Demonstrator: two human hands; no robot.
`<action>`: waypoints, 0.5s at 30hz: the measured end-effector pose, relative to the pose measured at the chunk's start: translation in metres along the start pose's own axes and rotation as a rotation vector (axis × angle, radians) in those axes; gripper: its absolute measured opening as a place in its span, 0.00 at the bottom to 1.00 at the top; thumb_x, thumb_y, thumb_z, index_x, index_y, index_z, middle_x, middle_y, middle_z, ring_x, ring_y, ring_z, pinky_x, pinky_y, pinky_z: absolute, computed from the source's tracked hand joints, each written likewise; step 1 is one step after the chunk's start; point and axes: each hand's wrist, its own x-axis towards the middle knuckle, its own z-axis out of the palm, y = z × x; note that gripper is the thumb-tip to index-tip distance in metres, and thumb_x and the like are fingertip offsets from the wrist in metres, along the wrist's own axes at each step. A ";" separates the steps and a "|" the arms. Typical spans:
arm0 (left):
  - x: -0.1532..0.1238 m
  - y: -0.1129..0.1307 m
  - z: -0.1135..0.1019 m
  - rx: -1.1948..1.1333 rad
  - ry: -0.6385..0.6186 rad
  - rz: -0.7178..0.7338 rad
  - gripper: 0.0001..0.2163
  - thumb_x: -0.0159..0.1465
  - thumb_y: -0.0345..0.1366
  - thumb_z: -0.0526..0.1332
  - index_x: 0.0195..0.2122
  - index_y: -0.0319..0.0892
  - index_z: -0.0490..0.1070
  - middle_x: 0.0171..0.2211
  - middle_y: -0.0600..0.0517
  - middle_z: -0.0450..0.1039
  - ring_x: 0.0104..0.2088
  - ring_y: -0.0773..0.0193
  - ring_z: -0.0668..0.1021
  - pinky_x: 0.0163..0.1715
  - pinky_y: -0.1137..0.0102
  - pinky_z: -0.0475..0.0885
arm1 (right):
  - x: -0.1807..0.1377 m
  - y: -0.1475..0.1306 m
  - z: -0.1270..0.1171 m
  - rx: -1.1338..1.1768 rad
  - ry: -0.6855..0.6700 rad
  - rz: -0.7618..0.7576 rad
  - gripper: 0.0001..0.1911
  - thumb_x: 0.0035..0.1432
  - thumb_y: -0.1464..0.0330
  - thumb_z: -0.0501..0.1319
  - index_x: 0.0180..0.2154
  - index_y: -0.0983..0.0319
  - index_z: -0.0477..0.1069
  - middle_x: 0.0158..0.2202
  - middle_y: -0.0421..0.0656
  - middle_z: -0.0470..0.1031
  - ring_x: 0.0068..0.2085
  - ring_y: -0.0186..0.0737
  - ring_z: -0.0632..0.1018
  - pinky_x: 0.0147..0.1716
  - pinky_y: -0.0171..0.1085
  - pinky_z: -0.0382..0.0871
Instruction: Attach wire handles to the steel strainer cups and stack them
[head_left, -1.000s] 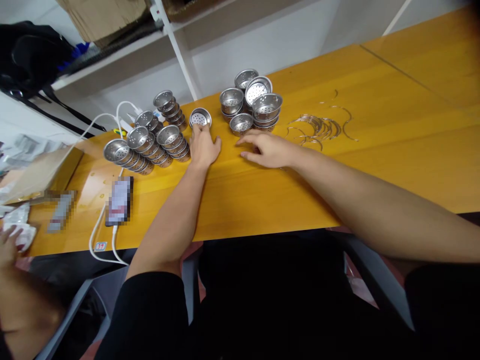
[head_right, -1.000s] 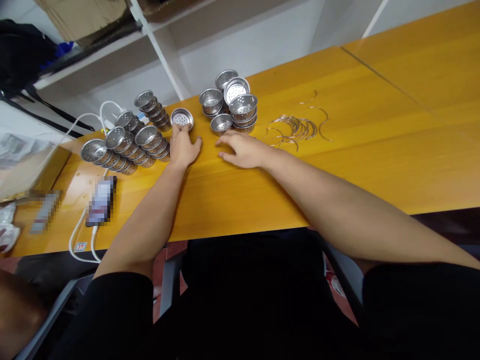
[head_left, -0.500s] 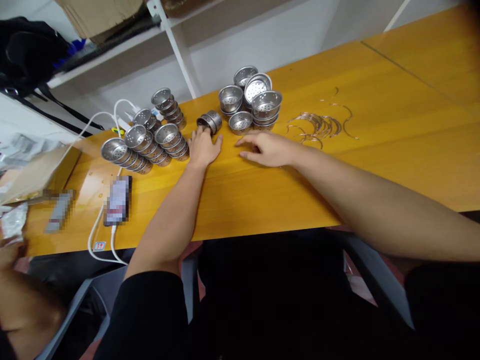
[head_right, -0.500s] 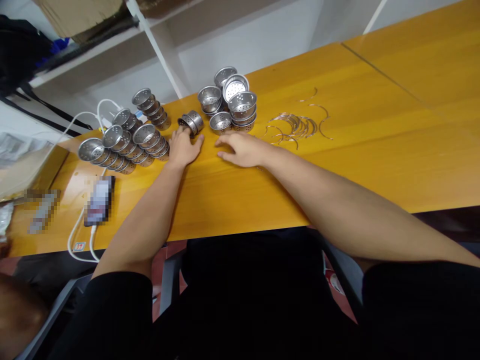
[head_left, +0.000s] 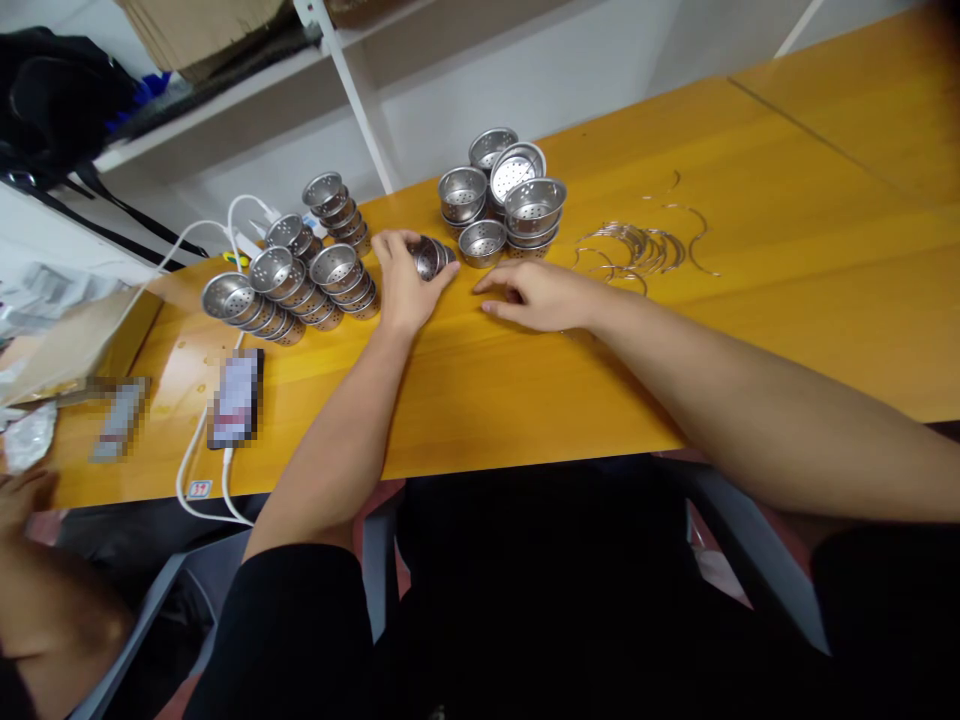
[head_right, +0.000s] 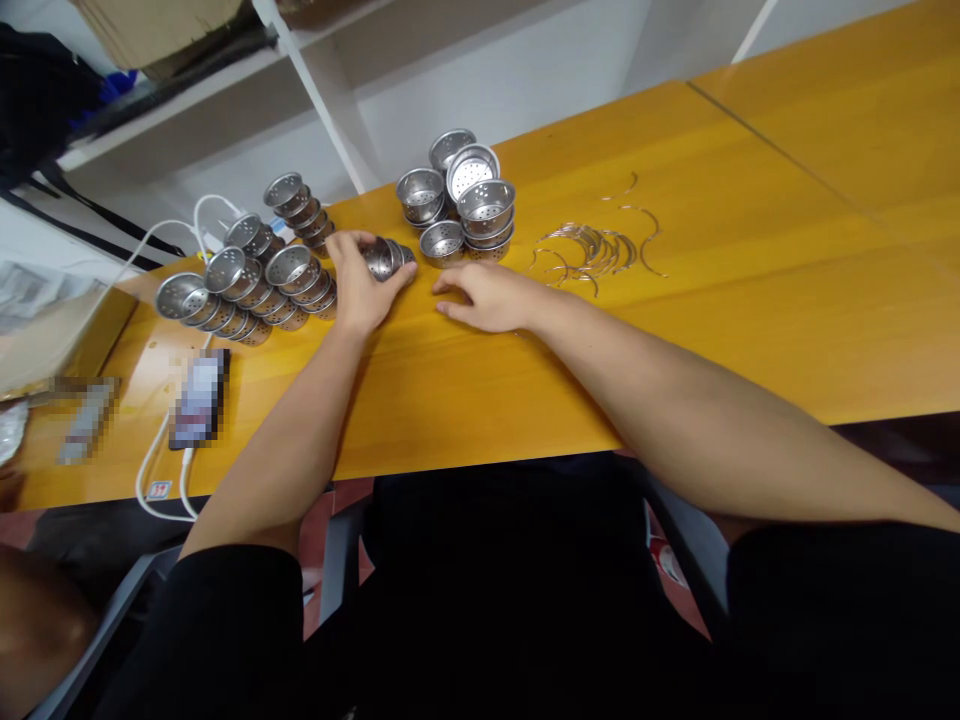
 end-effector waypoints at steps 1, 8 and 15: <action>0.000 -0.002 0.001 -0.003 0.004 -0.001 0.42 0.60 0.49 0.96 0.67 0.50 0.73 0.74 0.37 0.74 0.84 0.31 0.75 0.95 0.38 0.66 | 0.000 0.000 0.000 -0.001 -0.003 0.002 0.26 0.82 0.53 0.69 0.69 0.60 0.91 0.59 0.57 0.96 0.58 0.66 0.93 0.70 0.66 0.88; 0.001 -0.009 0.011 -0.048 -0.065 -0.166 0.55 0.64 0.41 0.94 0.83 0.48 0.62 0.74 0.35 0.81 0.79 0.36 0.85 0.87 0.42 0.76 | 0.000 -0.005 -0.002 0.002 -0.012 0.008 0.26 0.82 0.54 0.68 0.69 0.61 0.90 0.64 0.60 0.94 0.61 0.70 0.93 0.71 0.70 0.87; -0.001 -0.006 0.016 -0.134 -0.013 -0.274 0.35 0.65 0.35 0.92 0.64 0.46 0.72 0.71 0.36 0.86 0.73 0.42 0.89 0.82 0.47 0.83 | 0.001 0.003 0.004 0.011 0.087 -0.007 0.29 0.82 0.51 0.71 0.74 0.55 0.87 0.78 0.58 0.87 0.74 0.73 0.88 0.80 0.74 0.82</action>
